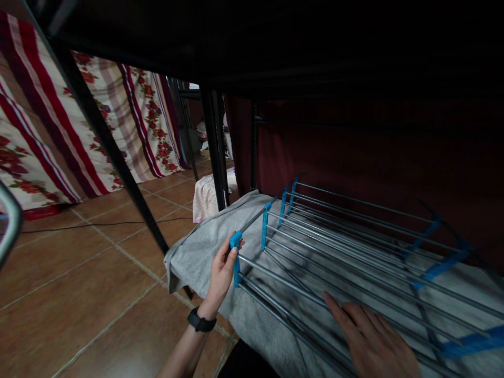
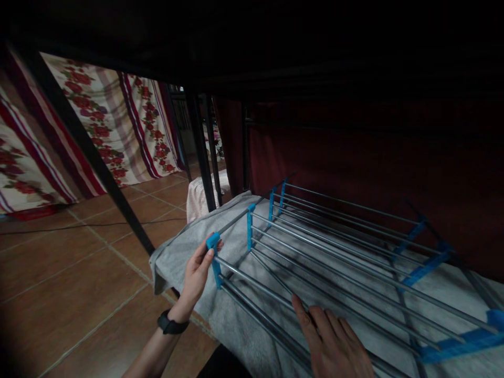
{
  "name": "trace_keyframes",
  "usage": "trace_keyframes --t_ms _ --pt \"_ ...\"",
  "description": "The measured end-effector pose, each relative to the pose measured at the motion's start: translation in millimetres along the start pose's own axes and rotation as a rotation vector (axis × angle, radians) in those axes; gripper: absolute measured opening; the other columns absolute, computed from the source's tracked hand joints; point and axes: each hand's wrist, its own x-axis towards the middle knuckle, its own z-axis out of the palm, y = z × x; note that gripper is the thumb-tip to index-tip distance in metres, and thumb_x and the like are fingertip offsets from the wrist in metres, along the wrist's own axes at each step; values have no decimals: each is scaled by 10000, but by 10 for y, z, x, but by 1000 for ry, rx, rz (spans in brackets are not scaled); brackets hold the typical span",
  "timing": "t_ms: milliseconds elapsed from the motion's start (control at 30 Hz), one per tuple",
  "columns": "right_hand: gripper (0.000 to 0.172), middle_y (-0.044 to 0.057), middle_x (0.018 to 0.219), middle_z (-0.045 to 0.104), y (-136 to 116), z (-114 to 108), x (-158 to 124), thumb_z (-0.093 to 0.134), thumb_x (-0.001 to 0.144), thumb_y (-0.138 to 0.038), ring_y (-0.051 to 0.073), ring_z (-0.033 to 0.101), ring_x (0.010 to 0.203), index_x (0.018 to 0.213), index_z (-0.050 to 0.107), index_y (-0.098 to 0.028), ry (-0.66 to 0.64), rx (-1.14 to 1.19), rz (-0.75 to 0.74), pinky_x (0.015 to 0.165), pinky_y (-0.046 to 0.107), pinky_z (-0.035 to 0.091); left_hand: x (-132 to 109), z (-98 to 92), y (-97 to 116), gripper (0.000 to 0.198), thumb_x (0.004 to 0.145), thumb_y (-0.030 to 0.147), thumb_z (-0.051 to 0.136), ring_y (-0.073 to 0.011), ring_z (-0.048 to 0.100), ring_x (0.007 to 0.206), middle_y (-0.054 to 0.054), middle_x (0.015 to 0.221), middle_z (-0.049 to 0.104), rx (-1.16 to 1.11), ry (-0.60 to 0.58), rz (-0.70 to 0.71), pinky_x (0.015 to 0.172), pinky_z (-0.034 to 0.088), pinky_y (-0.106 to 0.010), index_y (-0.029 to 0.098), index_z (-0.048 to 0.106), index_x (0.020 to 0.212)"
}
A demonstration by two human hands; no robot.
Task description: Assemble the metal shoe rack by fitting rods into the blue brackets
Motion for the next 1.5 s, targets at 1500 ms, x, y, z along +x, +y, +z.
trace_keyframes --t_ms 1500 --pt "716 25 998 682 62 112 -87 396 780 34 135 643 774 1465 408 -177 -34 63 -26 667 222 505 12 -80 -139 477 910 420 608 -257 578 1231 -93 1299 647 -7 10 10 1116 392 -413 231 573 1346"
